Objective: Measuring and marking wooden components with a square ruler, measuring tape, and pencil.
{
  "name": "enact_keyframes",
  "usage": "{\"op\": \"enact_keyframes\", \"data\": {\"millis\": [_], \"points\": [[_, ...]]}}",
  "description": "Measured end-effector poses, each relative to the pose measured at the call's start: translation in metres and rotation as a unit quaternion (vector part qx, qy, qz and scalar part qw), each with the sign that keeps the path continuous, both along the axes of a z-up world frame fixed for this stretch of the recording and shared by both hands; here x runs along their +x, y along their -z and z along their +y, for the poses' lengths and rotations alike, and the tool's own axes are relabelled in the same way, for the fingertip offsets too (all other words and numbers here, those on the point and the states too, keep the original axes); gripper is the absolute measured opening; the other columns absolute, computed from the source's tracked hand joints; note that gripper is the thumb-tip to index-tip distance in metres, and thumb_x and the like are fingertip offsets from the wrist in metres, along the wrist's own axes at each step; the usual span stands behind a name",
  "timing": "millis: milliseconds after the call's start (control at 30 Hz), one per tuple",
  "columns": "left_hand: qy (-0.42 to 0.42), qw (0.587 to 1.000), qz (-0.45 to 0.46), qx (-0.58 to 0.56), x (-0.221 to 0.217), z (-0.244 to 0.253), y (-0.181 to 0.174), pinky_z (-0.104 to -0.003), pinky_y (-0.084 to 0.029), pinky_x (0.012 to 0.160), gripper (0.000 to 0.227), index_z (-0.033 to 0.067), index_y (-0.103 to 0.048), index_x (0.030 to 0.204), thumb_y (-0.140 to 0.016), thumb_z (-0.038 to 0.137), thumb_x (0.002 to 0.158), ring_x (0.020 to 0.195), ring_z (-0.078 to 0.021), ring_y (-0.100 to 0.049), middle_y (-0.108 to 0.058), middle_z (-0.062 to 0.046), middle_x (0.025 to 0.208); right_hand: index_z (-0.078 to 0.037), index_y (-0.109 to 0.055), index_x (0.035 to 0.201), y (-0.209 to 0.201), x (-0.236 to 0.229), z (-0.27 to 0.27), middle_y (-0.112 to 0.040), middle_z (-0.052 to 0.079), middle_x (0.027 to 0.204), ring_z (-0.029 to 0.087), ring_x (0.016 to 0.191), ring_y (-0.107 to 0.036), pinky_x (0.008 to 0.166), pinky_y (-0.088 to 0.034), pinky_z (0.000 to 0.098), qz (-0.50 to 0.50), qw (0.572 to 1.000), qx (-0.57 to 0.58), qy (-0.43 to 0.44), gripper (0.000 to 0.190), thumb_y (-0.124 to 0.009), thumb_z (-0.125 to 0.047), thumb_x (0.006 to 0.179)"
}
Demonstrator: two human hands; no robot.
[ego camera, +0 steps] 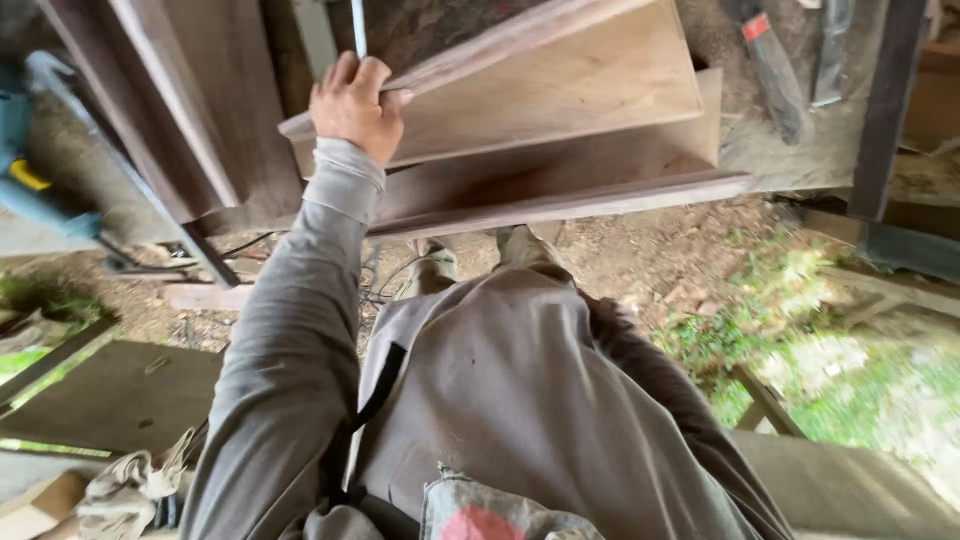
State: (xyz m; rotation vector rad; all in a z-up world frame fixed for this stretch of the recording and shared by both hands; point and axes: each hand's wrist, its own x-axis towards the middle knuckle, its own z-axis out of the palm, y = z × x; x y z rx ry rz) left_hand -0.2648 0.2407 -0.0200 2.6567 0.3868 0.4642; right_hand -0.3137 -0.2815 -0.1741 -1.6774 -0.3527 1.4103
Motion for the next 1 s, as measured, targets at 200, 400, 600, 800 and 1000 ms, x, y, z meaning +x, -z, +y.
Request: {"op": "enact_keyframes", "data": {"millis": [200, 400, 600, 800, 1000], "points": [[0.043, 0.998, -0.042, 0.014, 0.041, 0.010, 0.022, -0.048, -0.049, 0.079, 0.024, 0.0097, -0.063, 0.095, -0.085, 0.015, 0.088, 0.095, -0.0333, -0.062, -0.061, -0.008, 0.097, -0.008, -0.056, 0.144, -0.021, 0.010, -0.045, -0.075, 0.014, 0.121, 0.021, 0.100, -0.072, 0.090, -0.061, 0.0354, -0.038, 0.997, -0.045, 0.055, 0.048, -0.064, -0.018, 0.098], [0.031, 0.999, -0.016, 0.032, 0.055, 0.011, 0.018, -0.048, -0.047, 0.078, 0.028, 0.0084, -0.062, 0.099, -0.087, 0.017, 0.088, 0.094, -0.0344, -0.061, -0.061, -0.011, 0.098, -0.008, -0.053, 0.146, -0.015, 0.007, -0.045, -0.074, 0.014, 0.122, 0.022, 0.101, -0.072, 0.090, -0.061, 0.0353, -0.053, 0.994, -0.040, 0.088, 0.051, -0.064, -0.019, 0.097], [0.002, 0.996, -0.080, 0.032, 0.019, -0.006, -0.007, -0.051, -0.047, 0.102, 0.039, 0.0047, -0.060, 0.126, -0.070, 0.038, 0.108, 0.116, -0.0335, -0.061, -0.064, -0.014, 0.122, -0.009, -0.051, 0.148, -0.011, 0.004, -0.056, -0.073, 0.014, 0.123, 0.022, 0.101, -0.072, 0.090, -0.061, 0.0352, -0.067, 0.992, -0.040, 0.098, 0.054, -0.064, -0.020, 0.097], [0.063, 0.997, -0.051, -0.014, -0.096, -0.068, -0.032, -0.046, -0.048, 0.095, 0.042, 0.0029, -0.058, 0.132, -0.071, 0.031, 0.104, 0.107, -0.0319, -0.061, -0.066, -0.018, 0.121, -0.010, -0.048, 0.150, -0.002, 0.002, 0.005, -0.072, 0.014, 0.123, 0.022, 0.102, -0.072, 0.090, -0.062, 0.0351, -0.057, 0.997, -0.031, 0.047, 0.057, -0.064, -0.021, 0.097], [0.028, 0.995, -0.021, -0.092, -0.156, -0.105, -0.075, -0.048, -0.048, 0.097, 0.044, 0.0028, -0.057, 0.128, -0.074, 0.022, 0.093, 0.113, -0.0377, -0.061, -0.064, -0.018, 0.121, -0.010, -0.045, 0.152, -0.020, -0.015, 0.014, -0.071, 0.014, 0.124, 0.022, 0.102, -0.071, 0.090, -0.062, 0.0350, -0.059, 0.996, -0.060, -0.013, 0.060, -0.064, -0.022, 0.096]]}}
